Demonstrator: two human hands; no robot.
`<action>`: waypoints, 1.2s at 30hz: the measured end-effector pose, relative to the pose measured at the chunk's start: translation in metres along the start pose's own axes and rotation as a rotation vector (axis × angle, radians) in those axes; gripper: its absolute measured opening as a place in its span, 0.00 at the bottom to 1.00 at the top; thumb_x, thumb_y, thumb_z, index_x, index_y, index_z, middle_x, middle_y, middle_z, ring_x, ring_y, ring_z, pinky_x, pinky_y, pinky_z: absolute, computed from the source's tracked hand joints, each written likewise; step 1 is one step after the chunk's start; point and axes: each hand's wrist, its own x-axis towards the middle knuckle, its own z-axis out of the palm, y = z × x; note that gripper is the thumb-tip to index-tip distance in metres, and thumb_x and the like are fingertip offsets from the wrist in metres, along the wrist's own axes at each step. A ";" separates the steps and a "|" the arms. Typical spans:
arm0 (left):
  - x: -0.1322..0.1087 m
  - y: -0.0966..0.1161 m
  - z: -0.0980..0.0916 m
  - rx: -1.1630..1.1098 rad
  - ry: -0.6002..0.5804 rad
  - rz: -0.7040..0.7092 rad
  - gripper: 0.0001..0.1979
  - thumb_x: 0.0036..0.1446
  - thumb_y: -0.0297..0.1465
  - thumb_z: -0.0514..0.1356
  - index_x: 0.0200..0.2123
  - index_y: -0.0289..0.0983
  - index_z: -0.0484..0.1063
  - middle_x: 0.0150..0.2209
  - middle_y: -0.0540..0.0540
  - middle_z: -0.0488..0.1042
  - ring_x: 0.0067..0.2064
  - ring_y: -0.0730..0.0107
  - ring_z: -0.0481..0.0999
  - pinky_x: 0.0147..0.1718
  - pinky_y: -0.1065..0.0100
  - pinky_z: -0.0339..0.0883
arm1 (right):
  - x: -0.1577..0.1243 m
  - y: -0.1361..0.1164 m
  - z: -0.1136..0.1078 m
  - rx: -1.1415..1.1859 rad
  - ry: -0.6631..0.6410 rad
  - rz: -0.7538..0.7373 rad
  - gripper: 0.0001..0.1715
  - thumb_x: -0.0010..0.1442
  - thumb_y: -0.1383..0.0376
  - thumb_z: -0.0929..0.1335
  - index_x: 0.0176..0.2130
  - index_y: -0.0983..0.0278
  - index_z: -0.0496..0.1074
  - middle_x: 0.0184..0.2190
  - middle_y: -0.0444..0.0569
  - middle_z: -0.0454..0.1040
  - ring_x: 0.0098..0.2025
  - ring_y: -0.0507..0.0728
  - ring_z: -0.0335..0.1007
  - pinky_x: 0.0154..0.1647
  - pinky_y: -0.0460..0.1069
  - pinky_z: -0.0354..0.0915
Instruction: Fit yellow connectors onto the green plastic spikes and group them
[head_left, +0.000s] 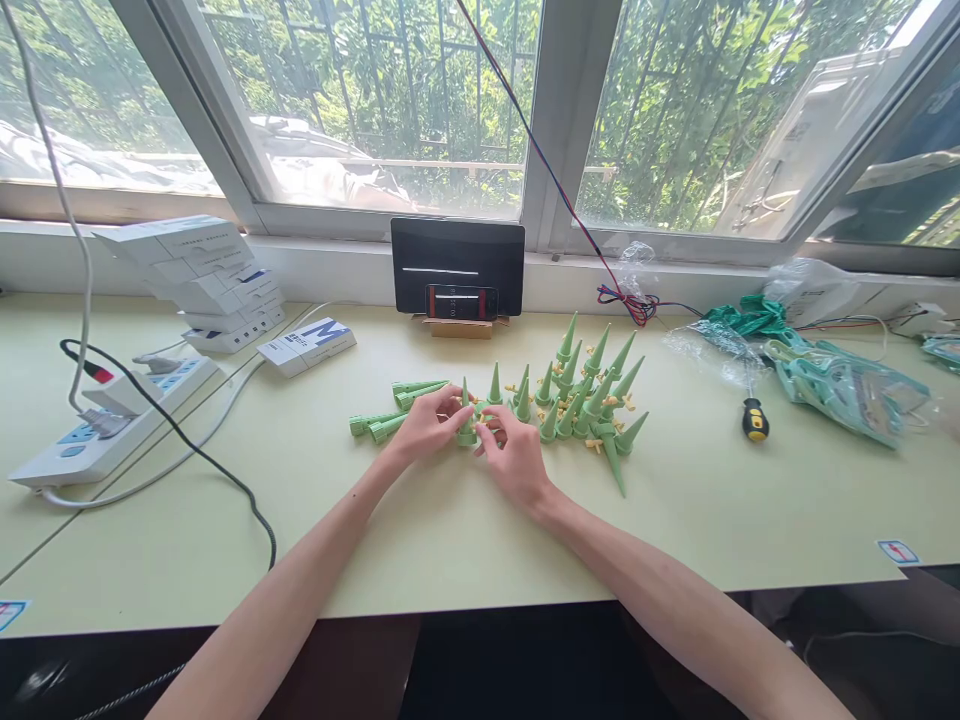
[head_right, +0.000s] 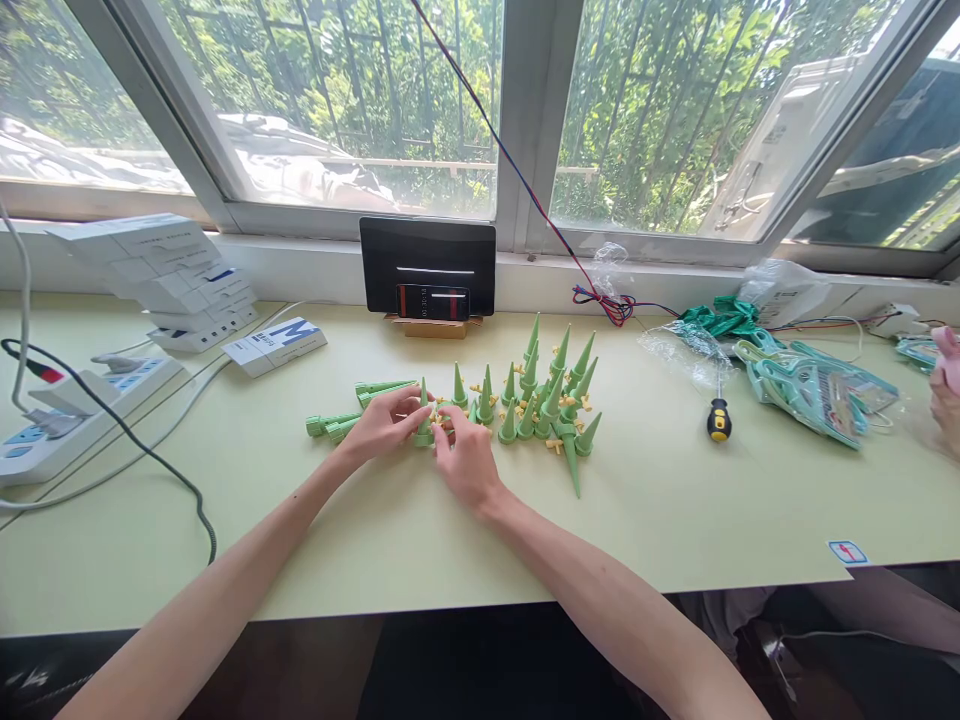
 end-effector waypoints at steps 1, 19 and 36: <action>0.000 0.001 0.000 0.004 -0.011 -0.004 0.16 0.59 0.44 0.61 0.40 0.37 0.74 0.23 0.52 0.68 0.21 0.75 0.62 0.21 0.73 0.59 | 0.000 0.000 0.000 0.003 0.004 0.004 0.08 0.66 0.64 0.64 0.45 0.62 0.70 0.32 0.46 0.80 0.24 0.56 0.78 0.29 0.50 0.72; -0.002 0.009 0.001 -0.084 0.019 0.029 0.15 0.60 0.44 0.60 0.39 0.37 0.73 0.25 0.52 0.66 0.23 0.76 0.61 0.23 0.72 0.56 | 0.002 -0.009 -0.003 0.114 0.060 0.112 0.12 0.64 0.59 0.66 0.46 0.63 0.68 0.33 0.48 0.79 0.22 0.55 0.77 0.24 0.48 0.71; 0.000 0.002 0.003 -0.071 0.080 0.081 0.19 0.59 0.44 0.62 0.48 0.38 0.76 0.29 0.48 0.73 0.26 0.74 0.70 0.24 0.71 0.64 | 0.003 -0.008 0.000 0.330 0.038 0.242 0.15 0.61 0.55 0.68 0.40 0.64 0.70 0.30 0.48 0.77 0.22 0.54 0.75 0.17 0.46 0.67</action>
